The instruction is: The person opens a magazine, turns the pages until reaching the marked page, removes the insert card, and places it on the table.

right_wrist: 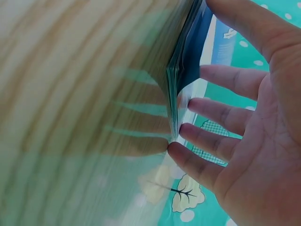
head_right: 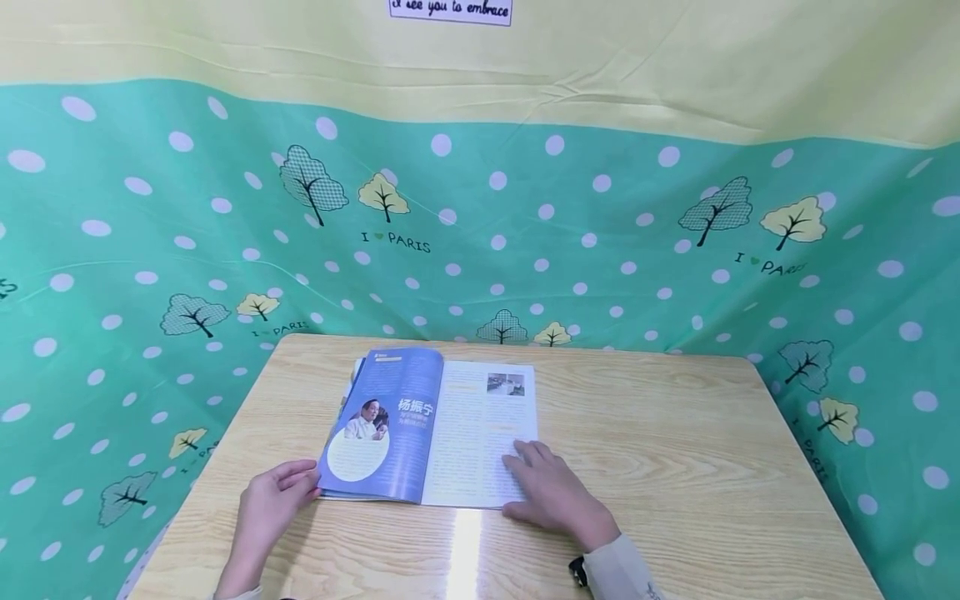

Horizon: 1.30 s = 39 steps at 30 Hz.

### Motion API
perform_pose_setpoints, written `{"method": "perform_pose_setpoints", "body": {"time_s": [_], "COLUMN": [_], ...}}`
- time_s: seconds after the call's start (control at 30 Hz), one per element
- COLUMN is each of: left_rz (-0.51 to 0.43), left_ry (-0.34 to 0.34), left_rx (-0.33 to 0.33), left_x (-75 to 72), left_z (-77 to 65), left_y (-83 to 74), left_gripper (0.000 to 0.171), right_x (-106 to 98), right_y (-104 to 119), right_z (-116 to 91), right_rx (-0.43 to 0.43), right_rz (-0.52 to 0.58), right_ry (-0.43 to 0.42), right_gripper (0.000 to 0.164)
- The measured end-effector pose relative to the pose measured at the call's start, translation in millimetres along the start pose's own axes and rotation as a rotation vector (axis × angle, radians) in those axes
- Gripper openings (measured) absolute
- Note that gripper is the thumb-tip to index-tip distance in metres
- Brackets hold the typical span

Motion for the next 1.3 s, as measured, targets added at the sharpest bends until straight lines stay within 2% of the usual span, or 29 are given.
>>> {"method": "perform_pose_setpoints", "body": {"time_s": [0.27, 0.43, 0.7, 1.0, 1.17, 1.3], "left_rz": [0.077, 0.087, 0.071, 0.112, 0.186, 0.201], "left_ry": [-0.005, -0.01, -0.009, -0.011, -0.023, -0.027], "left_rx": [0.001, -0.015, -0.014, 0.003, 0.015, 0.034], "left_x": [-2.0, -4.3, -5.7, -8.3, -10.9, -10.2], "left_z": [-0.4, -0.7, -0.1, -0.9, -0.9, -0.7], "left_y": [-0.1, 1.5, -0.6, -2.6, -2.9, -5.0], "left_gripper": [0.029, 0.03, 0.03, 0.032, 0.034, 0.035], "right_x": [-6, -11, -10, -8, -8, -7], "right_y": [-4, -8, -14, -17, -19, -19], "right_z": [-4, -5, -5, -5, -5, -4], "right_rx": [-0.035, 0.018, 0.188, 0.243, 0.286, 0.331], "right_rz": [0.061, 0.136, 0.123, 0.104, 0.095, 0.07], "right_ry": [-0.018, -0.051, -0.154, -0.217, -0.215, -0.207], "right_gripper": [0.056, 0.046, 0.06, 0.065, 0.067, 0.069]}}
Point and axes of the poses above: each hand's wrist, its own z-axis towards the middle knuckle, its own x-axis out of the palm, y = z × x, the point moved 1 cm from there along z, towards the middle knuckle, and after that the axes turned 14 degrees about -z, right-handed, at the moved point
